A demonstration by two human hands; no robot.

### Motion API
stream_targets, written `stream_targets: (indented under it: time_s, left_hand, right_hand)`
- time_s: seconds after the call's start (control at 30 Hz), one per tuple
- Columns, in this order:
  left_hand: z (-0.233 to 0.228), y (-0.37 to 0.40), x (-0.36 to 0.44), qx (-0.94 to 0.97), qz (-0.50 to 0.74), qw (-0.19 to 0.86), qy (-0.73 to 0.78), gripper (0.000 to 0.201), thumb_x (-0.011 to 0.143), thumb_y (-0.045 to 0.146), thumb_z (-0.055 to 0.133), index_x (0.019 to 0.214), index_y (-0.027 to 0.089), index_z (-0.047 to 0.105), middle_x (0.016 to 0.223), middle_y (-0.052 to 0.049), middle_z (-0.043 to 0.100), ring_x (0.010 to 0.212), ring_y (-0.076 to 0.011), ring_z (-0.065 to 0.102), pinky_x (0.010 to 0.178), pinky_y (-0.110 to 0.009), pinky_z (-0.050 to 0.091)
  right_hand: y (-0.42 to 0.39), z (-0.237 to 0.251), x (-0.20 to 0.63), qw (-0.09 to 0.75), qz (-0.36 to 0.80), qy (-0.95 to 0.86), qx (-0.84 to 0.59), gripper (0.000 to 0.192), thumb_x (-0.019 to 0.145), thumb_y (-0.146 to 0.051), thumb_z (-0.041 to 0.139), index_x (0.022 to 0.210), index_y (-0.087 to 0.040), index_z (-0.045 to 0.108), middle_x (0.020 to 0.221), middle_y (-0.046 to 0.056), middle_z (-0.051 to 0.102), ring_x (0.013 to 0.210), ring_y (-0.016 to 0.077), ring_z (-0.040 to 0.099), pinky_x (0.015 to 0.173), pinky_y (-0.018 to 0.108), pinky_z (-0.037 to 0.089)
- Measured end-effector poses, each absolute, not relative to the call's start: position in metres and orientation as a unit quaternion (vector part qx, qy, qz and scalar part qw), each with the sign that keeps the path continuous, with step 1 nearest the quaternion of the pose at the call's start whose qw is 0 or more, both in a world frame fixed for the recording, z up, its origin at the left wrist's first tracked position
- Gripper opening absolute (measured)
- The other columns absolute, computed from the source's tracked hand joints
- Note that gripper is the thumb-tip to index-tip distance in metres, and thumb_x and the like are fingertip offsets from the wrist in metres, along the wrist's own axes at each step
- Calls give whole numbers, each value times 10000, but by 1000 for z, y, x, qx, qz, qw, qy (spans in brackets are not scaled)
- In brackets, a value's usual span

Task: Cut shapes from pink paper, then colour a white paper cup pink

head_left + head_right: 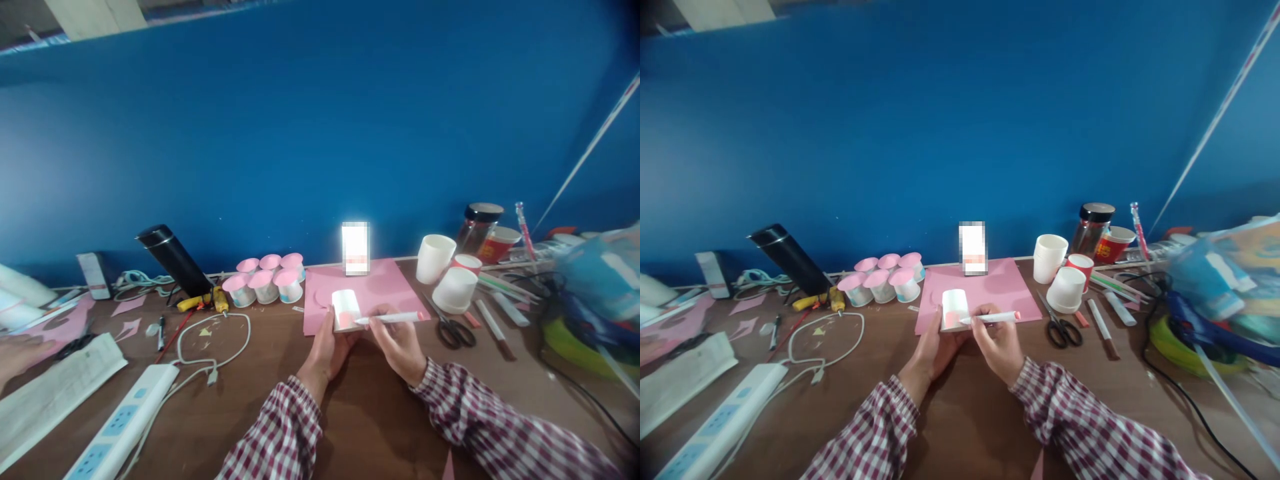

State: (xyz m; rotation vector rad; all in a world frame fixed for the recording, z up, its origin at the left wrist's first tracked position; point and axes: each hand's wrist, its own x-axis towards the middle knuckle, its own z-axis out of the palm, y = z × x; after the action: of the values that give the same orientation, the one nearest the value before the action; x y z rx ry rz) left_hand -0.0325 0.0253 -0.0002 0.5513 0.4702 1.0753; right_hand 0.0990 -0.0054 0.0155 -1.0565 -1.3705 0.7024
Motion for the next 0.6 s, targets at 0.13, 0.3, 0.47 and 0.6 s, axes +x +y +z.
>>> stream_targets:
  time_s: [0.13,0.3,0.47,0.6]
  left_hand:
    - [2,25,-33,258,496,796,231,504,876,486,409,1073,59,591,1002,-162,661,915,-240,616,893,-391,448]
    - [3,24,-33,257,492,798,234,495,877,476,413,1071,57,593,990,-163,665,901,-237,620,874,-384,459]
    - [0,26,-33,243,499,801,224,482,873,471,426,1079,67,590,1000,-159,664,904,-237,618,880,-389,456]
    - [-1,26,-34,244,497,801,228,499,872,486,415,1071,63,590,981,-160,667,895,-244,622,870,-393,462]
  right_hand:
    - [-5,17,99,600,285,-588,-462,117,861,-274,514,804,-183,559,668,12,596,613,147,569,555,245,448]
    - [-5,19,100,602,286,-585,-462,112,866,-268,509,827,-181,567,695,21,615,639,153,583,584,250,461]
    - [-5,13,100,590,305,-589,-460,112,864,-267,514,797,-185,550,673,13,601,625,147,572,538,235,439]
    - [-5,15,100,595,298,-587,-461,119,866,-268,512,792,-183,552,660,10,598,621,145,574,557,240,450]
